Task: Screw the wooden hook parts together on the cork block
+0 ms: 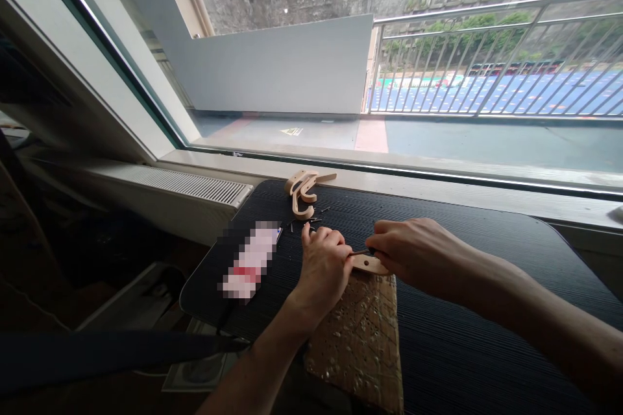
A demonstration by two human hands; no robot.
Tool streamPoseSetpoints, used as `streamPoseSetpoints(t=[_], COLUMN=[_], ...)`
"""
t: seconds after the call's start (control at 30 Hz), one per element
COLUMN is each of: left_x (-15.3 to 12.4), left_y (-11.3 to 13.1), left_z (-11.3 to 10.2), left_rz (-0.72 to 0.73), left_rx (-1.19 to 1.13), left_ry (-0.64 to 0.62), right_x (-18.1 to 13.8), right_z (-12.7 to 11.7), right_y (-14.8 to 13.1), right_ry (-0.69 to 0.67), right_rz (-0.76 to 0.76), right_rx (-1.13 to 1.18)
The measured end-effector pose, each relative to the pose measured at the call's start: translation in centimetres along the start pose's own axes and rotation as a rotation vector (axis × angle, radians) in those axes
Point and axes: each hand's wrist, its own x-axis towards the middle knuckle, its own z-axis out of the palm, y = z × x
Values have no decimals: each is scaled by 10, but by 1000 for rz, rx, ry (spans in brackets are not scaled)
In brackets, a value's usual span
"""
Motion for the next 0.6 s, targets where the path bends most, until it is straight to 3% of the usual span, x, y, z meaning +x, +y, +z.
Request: streamPoseSetpoints(t=[0.33,0.47,0.6], left_x=[2,3,4], left_y=[-3,-4,-4], left_z=[2,1,-1], left_rz=[26,23,30], left_rx=[58,57,40], left_ry=[-15,-6,-16], right_x=[16,21,21], right_z=[-15,-26,-26], right_y=[-16,-24,-22], right_ry=[-2,-69,-51], right_rz=[-145,-145,-145], right_rx=[-120,-159,-173])
